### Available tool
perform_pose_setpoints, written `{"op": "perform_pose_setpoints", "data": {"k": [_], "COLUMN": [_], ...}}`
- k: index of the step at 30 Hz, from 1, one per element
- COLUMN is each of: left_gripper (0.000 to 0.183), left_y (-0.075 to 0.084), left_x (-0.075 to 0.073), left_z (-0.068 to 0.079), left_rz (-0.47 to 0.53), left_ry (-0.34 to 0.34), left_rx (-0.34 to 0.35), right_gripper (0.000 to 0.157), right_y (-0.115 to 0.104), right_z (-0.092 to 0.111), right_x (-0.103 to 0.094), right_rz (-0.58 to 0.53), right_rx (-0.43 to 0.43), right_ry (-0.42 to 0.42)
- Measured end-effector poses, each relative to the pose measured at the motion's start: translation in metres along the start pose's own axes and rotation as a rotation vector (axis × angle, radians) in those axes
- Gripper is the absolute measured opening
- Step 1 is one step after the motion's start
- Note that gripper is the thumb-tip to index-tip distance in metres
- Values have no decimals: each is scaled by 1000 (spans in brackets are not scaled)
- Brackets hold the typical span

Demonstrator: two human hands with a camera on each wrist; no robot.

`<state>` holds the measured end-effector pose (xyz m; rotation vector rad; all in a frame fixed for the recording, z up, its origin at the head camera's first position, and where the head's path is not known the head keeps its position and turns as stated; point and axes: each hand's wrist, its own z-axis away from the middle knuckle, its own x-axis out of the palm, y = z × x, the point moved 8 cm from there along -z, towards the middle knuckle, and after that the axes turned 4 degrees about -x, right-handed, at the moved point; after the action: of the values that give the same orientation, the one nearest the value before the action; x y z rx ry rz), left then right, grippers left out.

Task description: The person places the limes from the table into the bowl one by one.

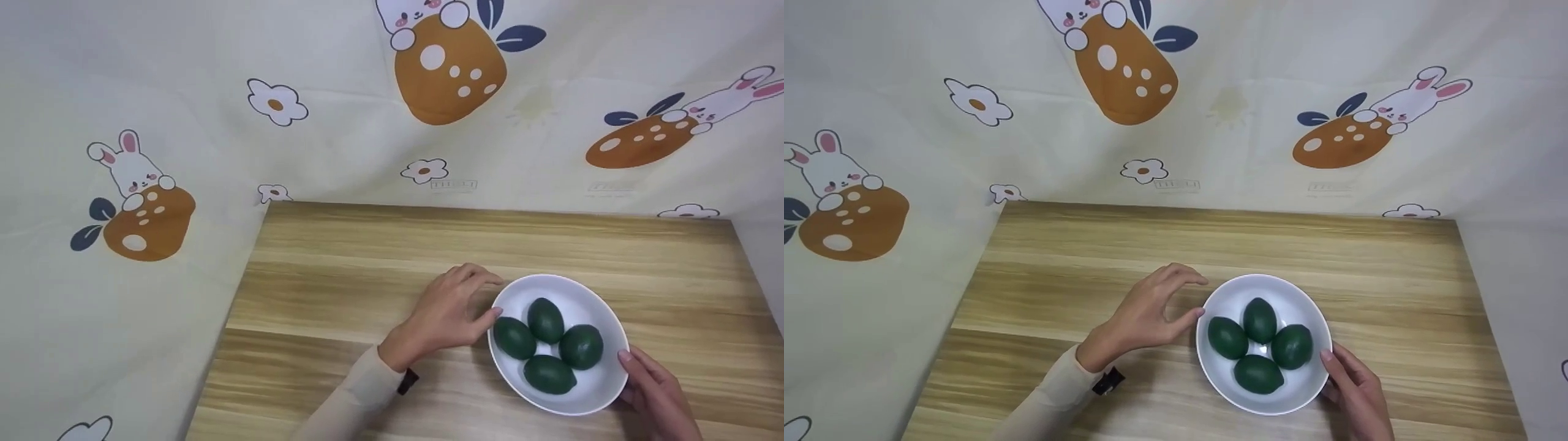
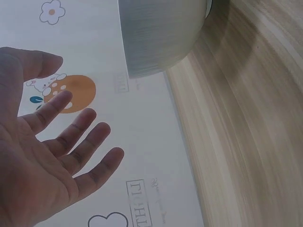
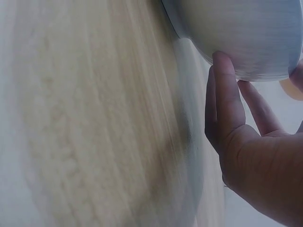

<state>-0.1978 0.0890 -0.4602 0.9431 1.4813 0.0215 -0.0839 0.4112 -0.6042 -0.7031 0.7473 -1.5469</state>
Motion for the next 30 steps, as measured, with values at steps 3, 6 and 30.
{"op": "perform_pose_setpoints", "data": {"k": [3, 6, 30], "left_gripper": [40, 41, 46], "left_y": [-3, -7, -38], "left_x": [0, -1, -24], "left_z": [2, 4, 26], "left_rz": [3, 6, -74], "left_ry": [1, 6, 132], "left_rx": [-20, -46, -199], "right_gripper": [16, 15, 19], "right_y": [-2, -1, -45], "right_z": [-3, -6, 0], "right_x": [0, -1, -26], "right_rz": [8, 26, 48], "right_rx": [0, 24, -128], "right_ry": [-17, -28, 9]}}
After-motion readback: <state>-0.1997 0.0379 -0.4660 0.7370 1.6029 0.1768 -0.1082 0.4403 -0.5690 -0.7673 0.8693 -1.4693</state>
